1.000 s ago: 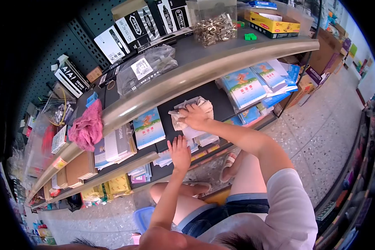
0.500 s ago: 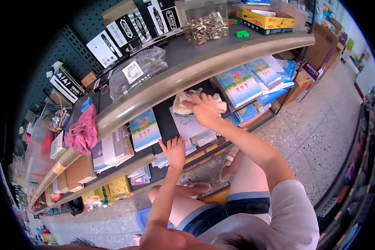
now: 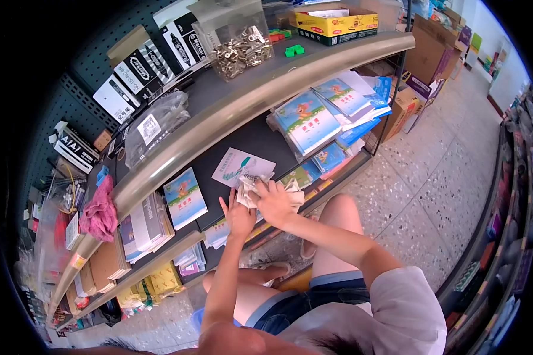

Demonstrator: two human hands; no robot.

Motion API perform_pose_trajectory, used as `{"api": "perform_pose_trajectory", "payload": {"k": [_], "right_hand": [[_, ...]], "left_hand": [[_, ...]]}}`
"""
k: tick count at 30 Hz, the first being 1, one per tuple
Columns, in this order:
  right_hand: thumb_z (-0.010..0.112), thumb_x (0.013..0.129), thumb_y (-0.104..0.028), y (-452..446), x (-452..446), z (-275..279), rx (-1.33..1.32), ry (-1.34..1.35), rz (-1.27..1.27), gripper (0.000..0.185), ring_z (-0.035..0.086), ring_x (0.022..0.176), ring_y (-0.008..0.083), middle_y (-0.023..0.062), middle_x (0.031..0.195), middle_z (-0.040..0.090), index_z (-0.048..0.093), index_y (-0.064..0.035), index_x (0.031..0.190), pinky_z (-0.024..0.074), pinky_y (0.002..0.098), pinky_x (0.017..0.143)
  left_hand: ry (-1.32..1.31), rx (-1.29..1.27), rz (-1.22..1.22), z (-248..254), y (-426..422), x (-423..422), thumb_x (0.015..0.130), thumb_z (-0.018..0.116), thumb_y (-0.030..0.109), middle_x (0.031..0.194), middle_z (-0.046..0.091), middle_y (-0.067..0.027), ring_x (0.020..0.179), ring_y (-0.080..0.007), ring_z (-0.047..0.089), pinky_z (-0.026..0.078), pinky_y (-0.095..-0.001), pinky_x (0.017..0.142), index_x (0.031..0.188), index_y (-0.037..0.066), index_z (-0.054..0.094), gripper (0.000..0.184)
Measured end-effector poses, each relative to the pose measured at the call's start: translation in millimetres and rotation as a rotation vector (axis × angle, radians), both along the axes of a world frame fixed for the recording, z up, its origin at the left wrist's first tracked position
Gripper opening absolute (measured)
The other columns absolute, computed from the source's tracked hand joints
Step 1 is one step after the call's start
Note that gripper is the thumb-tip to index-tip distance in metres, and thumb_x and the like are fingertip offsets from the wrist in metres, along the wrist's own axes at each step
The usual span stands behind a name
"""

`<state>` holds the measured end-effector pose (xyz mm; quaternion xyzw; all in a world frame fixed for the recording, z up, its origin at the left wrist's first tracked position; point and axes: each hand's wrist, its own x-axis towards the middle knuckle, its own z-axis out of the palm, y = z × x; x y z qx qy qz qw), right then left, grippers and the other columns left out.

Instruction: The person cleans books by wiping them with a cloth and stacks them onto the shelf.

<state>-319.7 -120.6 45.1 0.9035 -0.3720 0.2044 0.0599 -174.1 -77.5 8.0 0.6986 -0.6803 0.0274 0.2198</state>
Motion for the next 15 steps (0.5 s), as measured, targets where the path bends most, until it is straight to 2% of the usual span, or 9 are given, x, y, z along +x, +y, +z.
{"api": "perform_pose_trajectory", "payload": {"k": [3,6,9,11,12,14,15], "right_hand": [[0.051,0.08,-0.015,-0.3,4.0,-3.8,-0.087,0.084,0.012,0.037,0.048,0.102,0.0272,0.0114,0.125,0.05,0.065,-0.0216,0.114,0.0377,0.0365,0.081],[0.05,0.081,-0.016,-20.7,-0.6,6.5,0.053,0.208,0.056,0.035,0.047,0.104,0.0274,0.0107,0.124,0.05,0.065,-0.0198,0.112,0.0363,0.0375,0.084],[0.05,0.083,-0.017,-55.3,-7.9,12.5,0.061,0.377,-0.079,0.033,0.046,0.107,0.0275,0.0093,0.122,0.051,0.065,-0.0174,0.112,0.035,0.0389,0.086],[0.05,0.083,-0.018,-82.9,-12.7,3.5,-0.101,0.44,-0.222,0.031,0.046,0.107,0.0278,0.0093,0.12,0.051,0.066,-0.015,0.109,0.035,0.0393,0.087],[0.051,0.083,-0.018,-94.7,-14.1,11.5,-0.022,0.432,-0.281,0.028,0.047,0.104,0.0278,0.0095,0.117,0.051,0.069,-0.0141,0.104,0.036,0.0401,0.086],[0.052,0.081,-0.018,-99.9,-18.4,18.9,-0.135,0.235,-0.377,0.029,0.048,0.101,0.0272,0.0096,0.114,0.051,0.069,-0.0142,0.104,0.0373,0.0395,0.084],[0.052,0.081,-0.017,-92.3,-20.2,27.8,-0.072,0.206,-0.299,0.03,0.048,0.1,0.0271,0.0095,0.115,0.051,0.068,-0.0149,0.106,0.0376,0.0391,0.084]], "left_hand": [[-0.029,0.042,-0.031,-1.4,0.7,7.5,0.079,0.058,0.016,0.132,0.052,-0.0149,0.131,-0.0295,0.039,0.012,-0.0548,0.112,0.127,0.0,0.052,0.051],[-0.02,0.034,-0.041,-14.5,-1.9,13.2,0.08,0.054,0.015,0.132,0.051,-0.0141,0.131,-0.0287,0.04,0.015,-0.0518,0.113,0.127,0.0,0.052,0.049],[-0.025,0.02,-0.035,-9.0,-0.9,11.1,0.079,0.051,0.012,0.135,0.05,-0.0132,0.131,-0.0266,0.041,0.017,-0.05,0.113,0.128,0.001,0.052,0.05],[-0.031,-0.002,-0.03,-13.0,1.3,11.3,0.078,0.052,0.012,0.136,0.049,-0.0127,0.131,-0.026,0.041,0.017,-0.0499,0.113,0.128,0.002,0.052,0.051],[-0.042,-0.011,-0.031,-13.4,0.9,11.7,0.077,0.052,0.012,0.136,0.049,-0.0126,0.131,-0.0262,0.041,0.017,-0.0498,0.113,0.128,0.002,0.052,0.052],[-0.049,-0.022,-0.034,-14.2,-1.1,13.3,0.076,0.053,0.012,0.135,0.05,-0.0125,0.131,-0.0265,0.041,0.017,-0.0498,0.113,0.128,0.002,0.052,0.053],[-0.04,-0.022,-0.03,-13.5,-1.0,12.3,0.076,0.054,0.012,0.135,0.05,-0.0126,0.131,-0.0267,0.041,0.018,-0.0498,0.113,0.128,0.002,0.052,0.053]]}}
